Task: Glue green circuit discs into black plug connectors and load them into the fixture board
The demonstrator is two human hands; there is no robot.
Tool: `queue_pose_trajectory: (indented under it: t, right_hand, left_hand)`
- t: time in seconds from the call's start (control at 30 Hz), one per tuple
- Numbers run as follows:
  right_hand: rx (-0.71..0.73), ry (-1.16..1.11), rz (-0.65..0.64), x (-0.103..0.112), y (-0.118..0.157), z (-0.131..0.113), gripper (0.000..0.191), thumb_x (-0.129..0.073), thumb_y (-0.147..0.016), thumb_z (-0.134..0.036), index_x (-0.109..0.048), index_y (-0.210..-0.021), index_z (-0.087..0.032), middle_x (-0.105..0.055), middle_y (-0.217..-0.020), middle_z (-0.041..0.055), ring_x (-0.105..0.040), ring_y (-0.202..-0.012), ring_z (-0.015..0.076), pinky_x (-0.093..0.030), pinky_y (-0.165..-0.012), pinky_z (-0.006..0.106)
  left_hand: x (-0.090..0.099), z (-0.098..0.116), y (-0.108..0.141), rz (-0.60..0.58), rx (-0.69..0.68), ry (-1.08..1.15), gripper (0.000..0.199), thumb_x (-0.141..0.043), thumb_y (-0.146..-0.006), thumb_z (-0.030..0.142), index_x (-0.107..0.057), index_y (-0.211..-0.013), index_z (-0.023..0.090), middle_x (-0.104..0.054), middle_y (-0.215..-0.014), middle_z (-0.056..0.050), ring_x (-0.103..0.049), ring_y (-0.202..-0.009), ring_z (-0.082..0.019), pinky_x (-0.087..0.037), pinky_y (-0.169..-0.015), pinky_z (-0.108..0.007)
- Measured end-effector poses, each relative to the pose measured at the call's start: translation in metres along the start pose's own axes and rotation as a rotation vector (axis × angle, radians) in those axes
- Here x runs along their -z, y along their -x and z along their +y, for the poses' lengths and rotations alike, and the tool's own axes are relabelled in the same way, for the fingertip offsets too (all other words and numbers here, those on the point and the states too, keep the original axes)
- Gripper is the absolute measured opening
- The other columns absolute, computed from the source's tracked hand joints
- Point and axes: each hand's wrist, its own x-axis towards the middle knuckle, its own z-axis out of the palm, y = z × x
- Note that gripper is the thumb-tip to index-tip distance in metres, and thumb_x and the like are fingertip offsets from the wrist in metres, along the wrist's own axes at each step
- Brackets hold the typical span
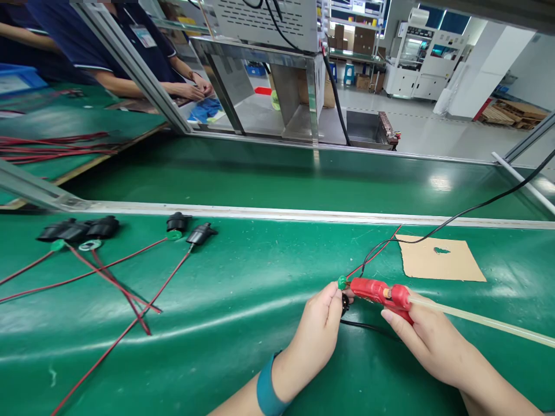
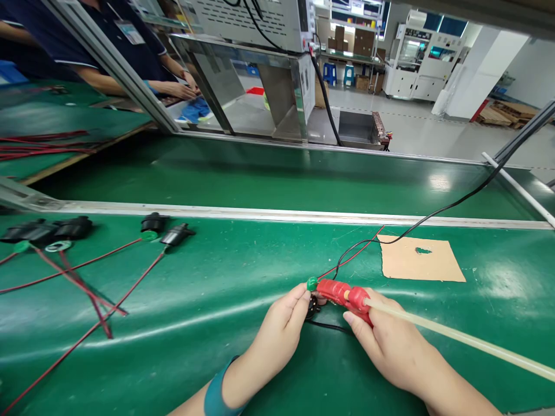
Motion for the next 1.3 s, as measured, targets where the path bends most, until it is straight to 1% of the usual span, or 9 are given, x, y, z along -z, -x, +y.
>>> queue_pose_trajectory:
  t: [0.13, 0.3, 0.53, 0.77, 0.93, 1.07, 1.17, 1.23, 1.3]
  right_hand:
    - [-0.015, 0.036, -0.014, -0.0016, 0.0029, 0.0018, 0.03, -0.043, -0.107, -0.035, -0.058, -0.132, -0.027, -0.067, -0.111, 0.0061, -0.064, -0.098, 0.0219, -0.053, -0.087, 0.036]
    - [-0.029, 0.03, -0.026, -0.0019, 0.0053, 0.0022, 0.032, -0.043, -0.107, -0.034, -0.056, -0.135, -0.028, -0.065, -0.118, 0.007, -0.063, -0.105, 0.023, -0.051, -0.093, 0.038]
    - [-0.041, -0.002, -0.05, 0.0001, 0.0063, 0.0011, 0.028, -0.043, -0.107, -0.035, -0.059, -0.128, -0.026, -0.066, -0.116, 0.0074, -0.064, -0.103, 0.0232, -0.053, -0.092, 0.036]
    - [-0.045, -0.03, -0.042, 0.0009, 0.0058, 0.0021, 0.03, -0.043, -0.107, -0.035, -0.058, -0.131, -0.028, -0.066, -0.117, 0.0066, -0.062, -0.104, 0.022, -0.051, -0.092, 0.036]
    - [-0.032, -0.015, -0.009, 0.0027, 0.0045, 0.0012, 0.028, -0.043, -0.107, -0.036, -0.062, -0.127, -0.028, -0.067, -0.107, 0.0058, -0.063, -0.096, 0.0218, -0.053, -0.087, 0.035]
    - [-0.029, -0.006, -0.015, 0.0032, 0.005, 0.0001, 0.027, -0.044, -0.106, -0.034, -0.061, -0.127, -0.027, -0.067, -0.11, 0.0064, -0.064, -0.098, 0.0221, -0.053, -0.087, 0.035]
    - [-0.022, -0.016, -0.01, 0.0034, 0.0056, 0.0004, 0.023, -0.045, -0.106, -0.034, -0.064, -0.114, -0.024, -0.068, -0.103, 0.0067, -0.064, -0.095, 0.0219, -0.054, -0.087, 0.035]
    - [-0.014, -0.018, 0.001, 0.0034, 0.0057, 0.0011, 0.024, -0.045, -0.106, -0.035, -0.065, -0.104, -0.023, -0.067, -0.097, 0.0068, -0.064, -0.094, 0.022, -0.054, -0.087, 0.034]
    - [-0.005, -0.017, 0.014, 0.0034, 0.0056, 0.0019, 0.025, -0.045, -0.106, -0.035, -0.066, -0.103, -0.022, -0.067, -0.094, 0.0066, -0.064, -0.093, 0.0218, -0.054, -0.086, 0.034]
  left_hand:
    - [-0.0005, -0.0042, 0.0023, 0.033, -0.053, -0.11, 0.027, -0.043, -0.099, 0.029, -0.059, -0.079, 0.022, -0.065, -0.074, -0.003, -0.057, -0.066, -0.02, -0.044, -0.066, -0.031]
    - [-0.0007, -0.0065, 0.0043, 0.033, -0.088, -0.149, 0.024, -0.041, -0.1, 0.027, -0.055, -0.081, 0.023, -0.06, -0.073, -0.001, -0.053, -0.066, -0.019, -0.041, -0.066, -0.03]
    - [-0.0013, -0.0073, 0.0037, 0.041, -0.047, -0.139, 0.027, -0.041, -0.099, 0.032, -0.049, -0.075, 0.024, -0.053, -0.069, 0.0, -0.047, -0.063, -0.018, -0.038, -0.063, -0.03]
    - [-0.0008, -0.0041, 0.0025, 0.036, -0.031, -0.109, 0.028, -0.042, -0.099, 0.033, -0.052, -0.075, 0.023, -0.057, -0.07, -0.001, -0.05, -0.064, -0.019, -0.04, -0.064, -0.03]
    - [0.0001, -0.0008, 0.0031, 0.005, -0.013, -0.092, 0.029, -0.041, -0.099, 0.033, -0.053, -0.076, 0.022, -0.06, -0.072, -0.002, -0.055, -0.069, -0.02, -0.043, -0.066, -0.031]
    - [-0.0001, -0.0008, 0.0033, -0.002, -0.014, -0.107, 0.029, -0.039, -0.1, 0.034, -0.051, -0.075, 0.023, -0.059, -0.072, -0.002, -0.055, -0.068, -0.02, -0.042, -0.066, -0.031]
    - [-0.0006, -0.0012, 0.0029, 0.022, -0.028, -0.117, 0.03, -0.04, -0.099, 0.034, -0.05, -0.074, 0.023, -0.058, -0.071, -0.001, -0.052, -0.065, -0.019, -0.041, -0.064, -0.03]
    - [-0.0008, -0.001, 0.0026, 0.02, -0.031, -0.111, 0.03, -0.039, -0.1, 0.034, -0.054, -0.077, 0.022, -0.062, -0.074, -0.003, -0.054, -0.067, -0.019, -0.043, -0.065, -0.03]
    - [-0.0006, -0.0005, 0.0025, 0.004, -0.03, -0.091, 0.03, -0.038, -0.1, 0.034, -0.059, -0.083, 0.02, -0.067, -0.08, -0.005, -0.058, -0.072, -0.02, -0.045, -0.069, -0.031]
